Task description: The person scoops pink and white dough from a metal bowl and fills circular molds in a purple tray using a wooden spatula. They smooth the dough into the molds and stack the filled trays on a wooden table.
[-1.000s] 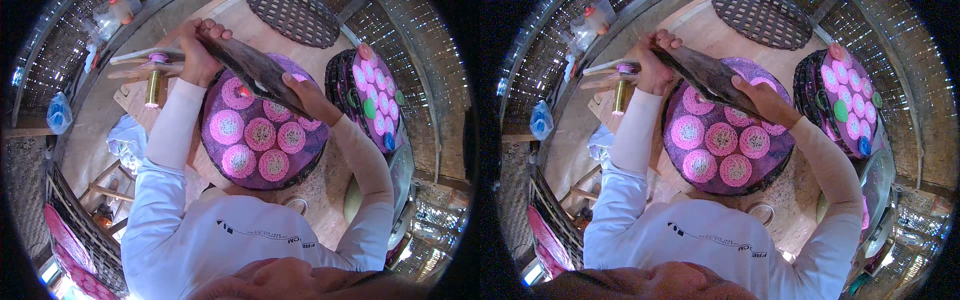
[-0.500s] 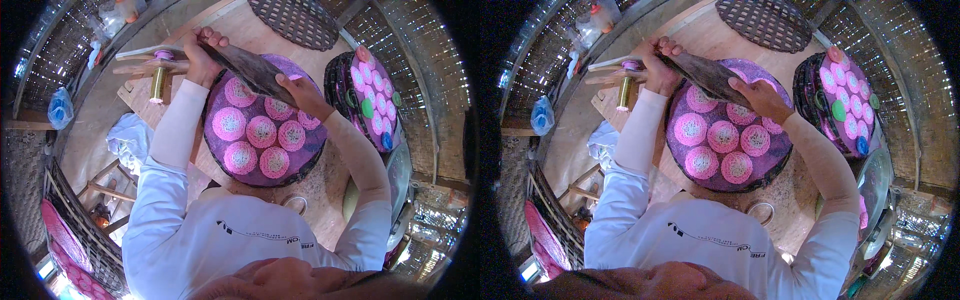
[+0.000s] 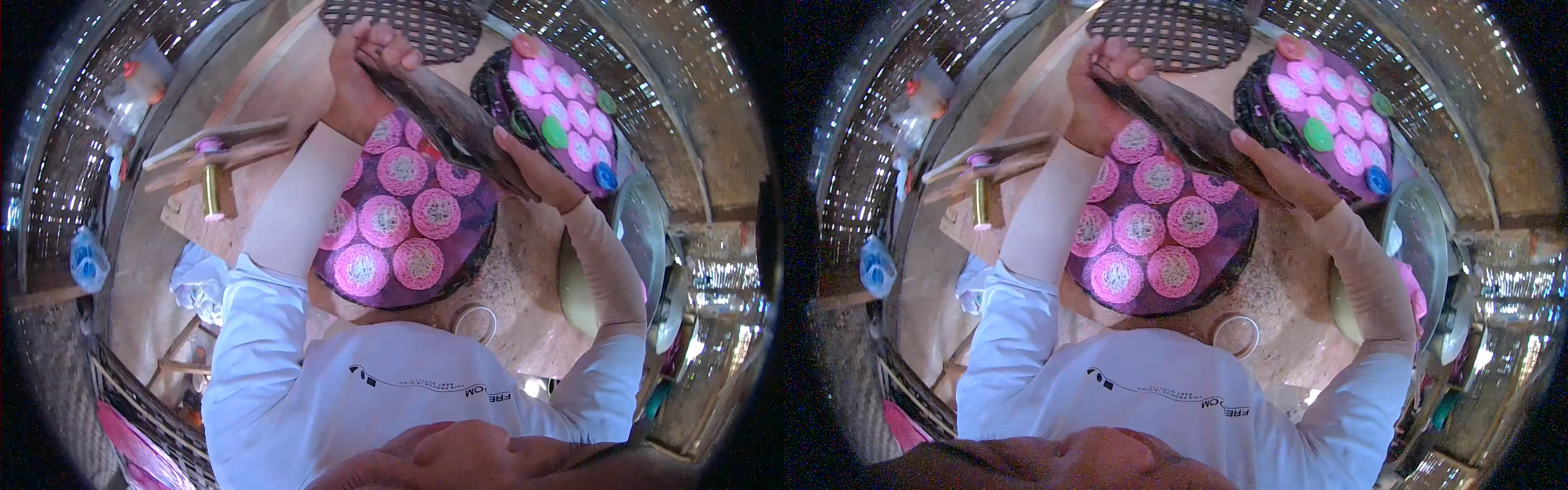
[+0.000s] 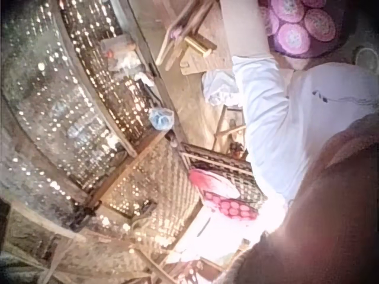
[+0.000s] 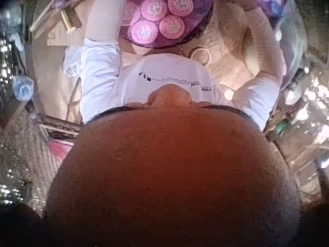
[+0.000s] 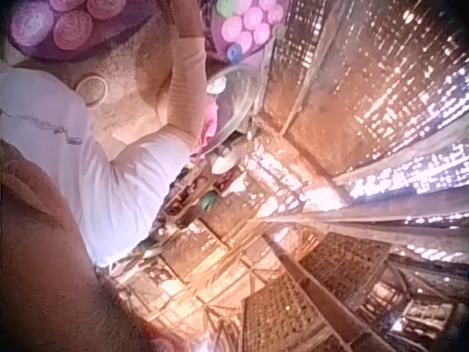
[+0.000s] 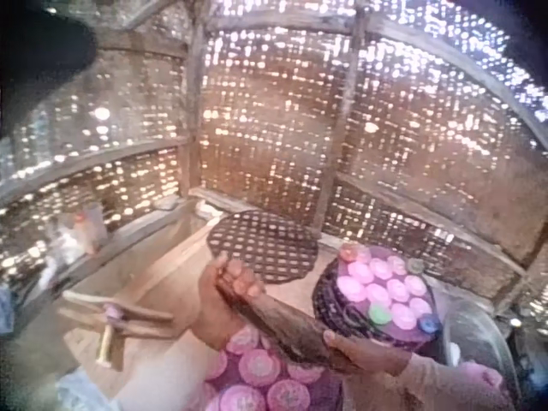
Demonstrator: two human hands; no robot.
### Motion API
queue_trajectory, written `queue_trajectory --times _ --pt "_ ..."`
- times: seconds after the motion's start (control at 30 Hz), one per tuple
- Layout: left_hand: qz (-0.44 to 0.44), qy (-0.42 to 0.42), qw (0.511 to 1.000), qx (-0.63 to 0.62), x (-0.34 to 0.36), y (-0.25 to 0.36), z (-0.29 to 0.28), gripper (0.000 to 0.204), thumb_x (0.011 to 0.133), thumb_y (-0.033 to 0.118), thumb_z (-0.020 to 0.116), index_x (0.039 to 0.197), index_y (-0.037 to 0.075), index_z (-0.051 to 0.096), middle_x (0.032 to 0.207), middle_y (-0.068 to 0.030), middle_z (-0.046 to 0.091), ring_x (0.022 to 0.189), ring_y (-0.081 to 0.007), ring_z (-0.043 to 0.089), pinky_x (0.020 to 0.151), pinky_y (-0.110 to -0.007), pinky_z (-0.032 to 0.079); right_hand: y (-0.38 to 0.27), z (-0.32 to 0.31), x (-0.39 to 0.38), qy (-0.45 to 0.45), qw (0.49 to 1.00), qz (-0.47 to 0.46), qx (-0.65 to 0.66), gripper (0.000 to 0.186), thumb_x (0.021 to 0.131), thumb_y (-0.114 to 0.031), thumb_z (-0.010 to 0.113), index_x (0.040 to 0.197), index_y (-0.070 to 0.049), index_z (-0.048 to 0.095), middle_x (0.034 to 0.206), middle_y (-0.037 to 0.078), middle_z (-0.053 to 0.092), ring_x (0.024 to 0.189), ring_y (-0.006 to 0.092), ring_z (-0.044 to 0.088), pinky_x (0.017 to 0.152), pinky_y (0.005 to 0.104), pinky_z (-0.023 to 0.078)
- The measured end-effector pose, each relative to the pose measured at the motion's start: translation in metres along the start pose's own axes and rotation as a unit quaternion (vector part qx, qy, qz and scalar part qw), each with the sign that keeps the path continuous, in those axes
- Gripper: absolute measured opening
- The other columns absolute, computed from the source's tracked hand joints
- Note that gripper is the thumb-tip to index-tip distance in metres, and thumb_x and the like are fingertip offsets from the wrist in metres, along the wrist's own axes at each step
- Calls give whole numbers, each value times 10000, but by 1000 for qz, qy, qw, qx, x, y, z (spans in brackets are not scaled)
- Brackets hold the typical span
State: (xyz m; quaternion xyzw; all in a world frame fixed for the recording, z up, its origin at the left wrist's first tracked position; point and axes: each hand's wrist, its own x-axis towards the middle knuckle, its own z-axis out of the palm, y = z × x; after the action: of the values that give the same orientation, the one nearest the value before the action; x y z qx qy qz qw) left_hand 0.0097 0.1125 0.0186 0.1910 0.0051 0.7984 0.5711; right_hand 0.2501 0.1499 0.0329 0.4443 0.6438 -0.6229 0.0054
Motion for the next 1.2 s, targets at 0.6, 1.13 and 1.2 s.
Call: queue_trajectory --times 0.6,1.13,1.2 --pt "-102 93 990 -35 22 -81 -70 277 802 255 430 558 141 365 474 21 327 454 -128 352 511 -296 356 70 -25 -7 179 975 53 -118 744 793 -671 404 609 17 618 495 50 477 494 157 468 499 300 388" --pt "-154 -73 985 -36 30 -68 -60 304 828 398 459 741 112 515 554 -24 461 628 -222 488 641 -335 412 68 -29 -2 267 930 -88 -234 716 832 -616 392 541 26 515 481 69 466 447 156 460 461 349 369" --pt "-150 -22 988 -14 18 -54 -10 462 822 489 446 992 62 489 743 -77 541 825 -263 512 758 -382 423 64 -27 -8 257 951 -81 -154 716 819 -624 408 608 41 564 516 78 498 508 185 501 523 354 405"
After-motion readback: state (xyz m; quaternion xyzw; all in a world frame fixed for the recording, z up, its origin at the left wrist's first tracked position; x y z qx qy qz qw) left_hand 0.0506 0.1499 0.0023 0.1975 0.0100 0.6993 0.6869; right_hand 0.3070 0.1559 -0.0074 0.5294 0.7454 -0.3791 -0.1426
